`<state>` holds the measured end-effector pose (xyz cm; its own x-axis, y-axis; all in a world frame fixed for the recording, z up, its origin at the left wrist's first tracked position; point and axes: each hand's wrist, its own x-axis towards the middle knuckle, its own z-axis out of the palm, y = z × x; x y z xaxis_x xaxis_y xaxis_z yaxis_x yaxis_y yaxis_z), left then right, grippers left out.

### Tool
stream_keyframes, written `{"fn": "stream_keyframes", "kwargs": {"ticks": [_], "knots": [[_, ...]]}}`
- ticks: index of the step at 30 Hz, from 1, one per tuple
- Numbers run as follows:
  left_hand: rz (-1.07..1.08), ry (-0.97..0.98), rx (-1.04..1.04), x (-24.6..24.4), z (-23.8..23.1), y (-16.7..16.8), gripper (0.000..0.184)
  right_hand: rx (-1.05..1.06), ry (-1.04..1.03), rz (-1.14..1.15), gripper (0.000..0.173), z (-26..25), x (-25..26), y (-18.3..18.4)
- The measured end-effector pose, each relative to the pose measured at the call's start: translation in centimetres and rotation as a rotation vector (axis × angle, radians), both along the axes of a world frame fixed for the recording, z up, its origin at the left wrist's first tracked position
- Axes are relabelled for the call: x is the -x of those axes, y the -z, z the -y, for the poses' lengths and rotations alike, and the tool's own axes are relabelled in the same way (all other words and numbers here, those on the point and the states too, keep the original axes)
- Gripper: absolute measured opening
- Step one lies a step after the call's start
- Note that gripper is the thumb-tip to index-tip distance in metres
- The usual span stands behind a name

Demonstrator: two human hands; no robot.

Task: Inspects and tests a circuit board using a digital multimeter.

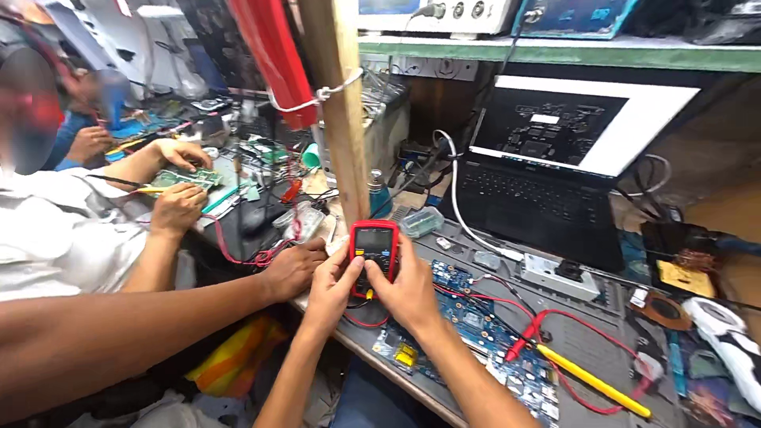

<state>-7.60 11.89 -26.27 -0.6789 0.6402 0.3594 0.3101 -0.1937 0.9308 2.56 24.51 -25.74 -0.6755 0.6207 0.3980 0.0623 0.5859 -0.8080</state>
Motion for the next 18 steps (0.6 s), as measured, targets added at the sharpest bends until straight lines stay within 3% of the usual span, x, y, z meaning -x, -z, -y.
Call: {"fn": "stream_keyframes", "kwargs": {"ticks": [18], "knots": [[0.029, -0.007, -0.024, -0.37, -0.06, 0.35, 0.040, -0.078, 0.002, 0.049, 0.068, 0.26, -0.07, -0.27]]}}
